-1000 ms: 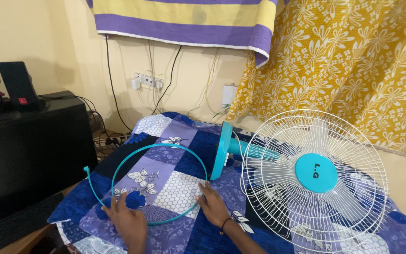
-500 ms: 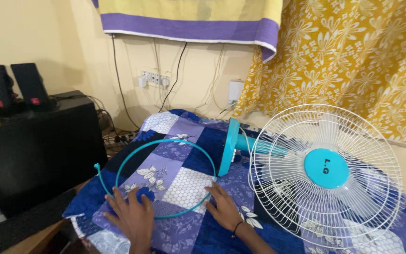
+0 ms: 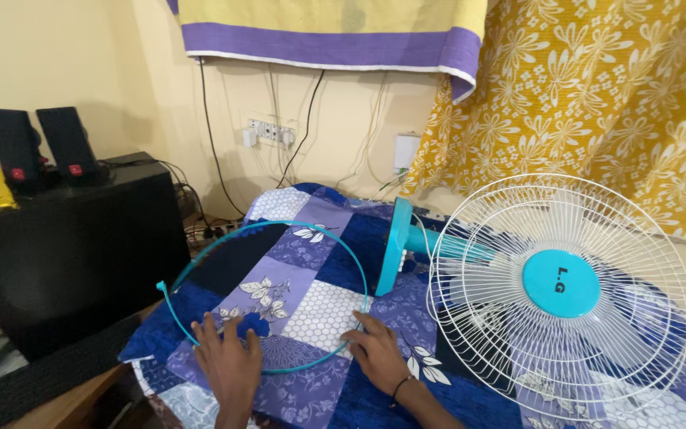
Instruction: The person uses a yellow screwdriver to loosen and remove the outer ring of a teal and white table fan. They then remove the front wire grille, exposing the fan blades, and place the removed parts on the bed.
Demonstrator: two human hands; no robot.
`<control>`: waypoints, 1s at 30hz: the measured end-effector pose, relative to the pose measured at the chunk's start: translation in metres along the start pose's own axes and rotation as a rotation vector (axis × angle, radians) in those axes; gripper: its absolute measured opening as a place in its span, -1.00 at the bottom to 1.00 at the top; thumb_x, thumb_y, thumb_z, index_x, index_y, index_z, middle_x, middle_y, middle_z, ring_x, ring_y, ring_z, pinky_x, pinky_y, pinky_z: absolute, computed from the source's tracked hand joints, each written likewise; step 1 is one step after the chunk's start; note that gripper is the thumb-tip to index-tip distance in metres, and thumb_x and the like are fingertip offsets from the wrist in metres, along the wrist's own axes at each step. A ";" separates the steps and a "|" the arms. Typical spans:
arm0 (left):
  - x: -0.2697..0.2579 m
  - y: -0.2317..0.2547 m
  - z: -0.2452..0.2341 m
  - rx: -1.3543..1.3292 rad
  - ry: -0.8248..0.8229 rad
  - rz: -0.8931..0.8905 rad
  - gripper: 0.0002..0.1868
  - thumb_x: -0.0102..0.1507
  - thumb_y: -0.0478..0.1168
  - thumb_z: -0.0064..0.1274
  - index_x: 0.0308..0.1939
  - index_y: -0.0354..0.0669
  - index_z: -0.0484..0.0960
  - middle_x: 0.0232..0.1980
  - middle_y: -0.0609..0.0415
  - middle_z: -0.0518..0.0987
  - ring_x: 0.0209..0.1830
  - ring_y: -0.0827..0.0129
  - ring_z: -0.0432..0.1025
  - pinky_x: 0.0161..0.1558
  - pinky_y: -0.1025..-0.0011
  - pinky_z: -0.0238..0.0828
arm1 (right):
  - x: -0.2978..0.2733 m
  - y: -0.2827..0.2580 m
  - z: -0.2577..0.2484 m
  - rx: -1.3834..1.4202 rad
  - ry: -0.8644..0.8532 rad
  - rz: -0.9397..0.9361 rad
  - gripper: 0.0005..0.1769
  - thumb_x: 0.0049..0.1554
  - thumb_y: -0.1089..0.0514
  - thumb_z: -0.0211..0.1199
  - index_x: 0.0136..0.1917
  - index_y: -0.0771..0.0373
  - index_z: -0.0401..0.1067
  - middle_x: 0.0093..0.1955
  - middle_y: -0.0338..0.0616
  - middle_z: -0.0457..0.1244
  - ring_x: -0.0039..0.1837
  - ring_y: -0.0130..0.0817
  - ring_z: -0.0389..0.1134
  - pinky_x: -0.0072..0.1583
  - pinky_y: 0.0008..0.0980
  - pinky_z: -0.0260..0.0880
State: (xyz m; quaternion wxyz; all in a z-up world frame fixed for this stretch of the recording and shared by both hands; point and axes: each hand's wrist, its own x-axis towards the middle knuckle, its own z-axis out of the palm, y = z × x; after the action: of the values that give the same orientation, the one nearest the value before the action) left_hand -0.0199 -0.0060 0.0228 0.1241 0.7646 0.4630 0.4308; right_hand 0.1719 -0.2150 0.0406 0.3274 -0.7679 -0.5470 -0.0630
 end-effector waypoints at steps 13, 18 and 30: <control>-0.012 0.022 0.015 0.130 -0.015 -0.059 -0.66 0.20 -0.02 0.08 0.06 0.22 0.64 0.56 -0.01 0.30 0.71 0.02 -0.08 0.36 -0.61 -0.37 | -0.013 -0.013 -0.043 0.101 -0.141 -0.238 -0.71 0.04 -0.05 0.48 -0.21 0.21 0.56 -0.13 -0.14 0.32 0.07 -0.12 0.34 0.12 -0.14 0.33; -0.008 0.016 0.020 0.018 0.084 0.013 -0.64 0.22 -0.03 0.05 0.08 0.10 0.62 0.54 -0.07 0.34 0.70 0.02 0.02 0.48 -0.35 -0.02 | -0.025 -0.027 -0.056 0.205 -0.318 -0.202 -0.63 0.01 -0.12 0.54 -0.29 0.21 0.55 -0.25 -0.19 0.29 -0.07 -0.20 0.36 -0.04 -0.22 0.33; 0.008 0.019 0.020 0.227 -0.096 -0.032 -0.62 0.29 0.16 -0.01 0.07 0.20 0.67 0.50 0.03 0.37 0.68 0.05 -0.02 0.37 -0.60 -0.43 | -0.024 -0.004 -0.070 0.124 -0.037 -0.170 -0.83 0.17 0.11 0.34 -0.12 0.27 0.57 -0.05 -0.11 0.39 0.11 -0.13 0.37 0.21 -0.19 0.33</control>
State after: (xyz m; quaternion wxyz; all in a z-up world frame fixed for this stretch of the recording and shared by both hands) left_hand 0.0087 -0.0057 0.0259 0.0655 0.7861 0.5143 0.3365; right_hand 0.1774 -0.2732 0.0855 0.3574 -0.6981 -0.6190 -0.0426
